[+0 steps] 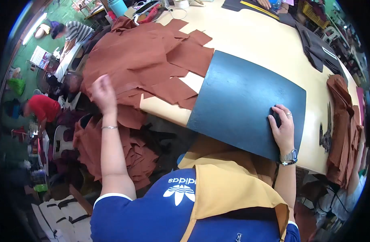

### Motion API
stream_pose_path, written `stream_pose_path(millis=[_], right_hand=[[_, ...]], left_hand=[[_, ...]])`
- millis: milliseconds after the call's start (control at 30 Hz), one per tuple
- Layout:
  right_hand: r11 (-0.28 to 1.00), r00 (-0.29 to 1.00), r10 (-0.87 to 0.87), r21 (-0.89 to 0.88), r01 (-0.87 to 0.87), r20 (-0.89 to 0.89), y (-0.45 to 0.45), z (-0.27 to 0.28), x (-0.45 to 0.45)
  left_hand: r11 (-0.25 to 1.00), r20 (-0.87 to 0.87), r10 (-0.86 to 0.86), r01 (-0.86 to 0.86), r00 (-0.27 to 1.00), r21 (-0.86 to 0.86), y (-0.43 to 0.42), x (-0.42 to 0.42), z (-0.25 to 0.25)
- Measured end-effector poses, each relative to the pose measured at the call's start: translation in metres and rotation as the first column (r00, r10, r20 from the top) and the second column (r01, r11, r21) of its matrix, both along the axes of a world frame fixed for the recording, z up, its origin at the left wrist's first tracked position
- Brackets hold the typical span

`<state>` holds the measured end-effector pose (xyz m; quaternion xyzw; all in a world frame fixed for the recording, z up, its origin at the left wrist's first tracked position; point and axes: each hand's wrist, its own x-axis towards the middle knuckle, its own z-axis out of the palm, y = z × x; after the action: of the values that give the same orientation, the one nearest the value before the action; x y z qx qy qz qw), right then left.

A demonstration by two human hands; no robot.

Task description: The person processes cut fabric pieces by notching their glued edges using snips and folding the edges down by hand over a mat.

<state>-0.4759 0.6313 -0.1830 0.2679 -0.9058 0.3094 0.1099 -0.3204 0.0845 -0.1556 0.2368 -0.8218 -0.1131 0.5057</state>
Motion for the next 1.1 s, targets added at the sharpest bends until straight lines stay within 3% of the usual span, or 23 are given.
stream_pose_path(millis=[33,67,133,233,333,400,467,567,667,733,800,867,900,933,967,1000,1067,1100], right_hand=[[1.0,1.0,-0.001,-0.013,0.001,0.008,0.0,0.001,0.0],[1.0,1.0,-0.003,-0.026,0.003,0.015,-0.001,0.002,0.0],[0.999,1.0,0.001,-0.037,-0.001,0.002,0.001,0.002,0.0],[0.999,1.0,0.013,-0.043,-0.014,-0.026,0.002,-0.001,-0.002],[0.999,1.0,0.011,-0.053,-0.012,-0.028,0.004,-0.003,-0.003],[0.997,1.0,0.019,-0.075,-0.02,-0.015,0.005,-0.004,-0.003],[0.995,1.0,0.028,-0.091,-0.03,-0.013,0.006,-0.006,-0.004],[0.989,1.0,0.019,-0.146,-0.018,0.003,0.005,-0.003,-0.004],[0.954,0.996,0.058,-0.298,-0.034,0.07,0.0,0.005,-0.002],[0.923,0.987,0.157,-0.361,-0.133,0.038,-0.009,0.015,-0.002],[0.863,0.972,0.203,-0.491,-0.12,0.12,-0.02,0.02,0.003],[0.701,0.939,0.297,-0.707,-0.094,0.171,-0.031,0.014,-0.001],[0.643,0.913,0.329,-0.765,-0.03,0.242,-0.029,0.014,-0.005],[0.581,0.877,0.373,-0.813,0.034,0.303,-0.026,0.013,-0.011],[0.651,0.847,0.347,-0.753,0.092,0.403,-0.015,0.003,-0.025],[0.631,0.843,0.358,-0.769,0.099,0.402,-0.006,-0.006,-0.034],[0.801,0.827,0.229,-0.582,0.139,0.513,0.014,-0.004,-0.04],[0.786,0.867,0.185,-0.599,0.153,0.463,0.017,-0.004,-0.039]], left_hand=[[0.985,0.129,-0.083,0.101,0.988,-0.141,0.011,-0.027,-0.005],[0.986,0.332,-0.055,0.103,0.942,-0.129,0.045,-0.051,0.002],[0.934,0.398,0.164,-0.012,0.903,-0.358,0.08,-0.113,-0.03],[0.98,0.534,0.19,-0.129,0.824,-0.15,0.083,-0.144,-0.042],[0.996,0.473,0.009,-0.052,0.881,0.079,0.066,-0.147,-0.045],[0.99,0.479,-0.087,0.023,0.874,0.137,0.043,-0.144,-0.047],[0.983,0.263,-0.139,0.1,0.955,0.157,0.045,-0.139,-0.037],[0.87,0.075,-0.326,0.269,0.942,0.413,0.071,-0.139,0.0],[0.632,-0.209,-0.585,0.602,0.784,0.488,0.159,-0.151,0.046],[0.246,-0.428,-0.707,0.763,0.563,0.598,0.224,-0.166,0.059],[0.112,-0.325,-0.859,0.763,0.397,0.636,0.296,-0.163,0.074],[-0.393,-0.542,-0.832,0.565,0.117,0.725,0.342,-0.166,0.067],[-0.43,-0.504,-0.863,0.526,-0.003,0.734,0.348,-0.172,0.061],[-0.458,-0.463,-0.878,0.488,-0.119,0.743,0.352,-0.178,0.051],[-0.349,-0.328,-0.934,0.549,-0.142,0.759,0.35,-0.181,0.042],[-0.265,-0.236,-0.963,0.613,-0.13,0.744,0.345,-0.18,0.036],[-0.089,-0.049,-0.996,0.728,-0.076,0.68,0.334,-0.166,0.033],[0.07,0.084,-0.996,0.791,0.023,0.608,0.328,-0.154,0.038]])
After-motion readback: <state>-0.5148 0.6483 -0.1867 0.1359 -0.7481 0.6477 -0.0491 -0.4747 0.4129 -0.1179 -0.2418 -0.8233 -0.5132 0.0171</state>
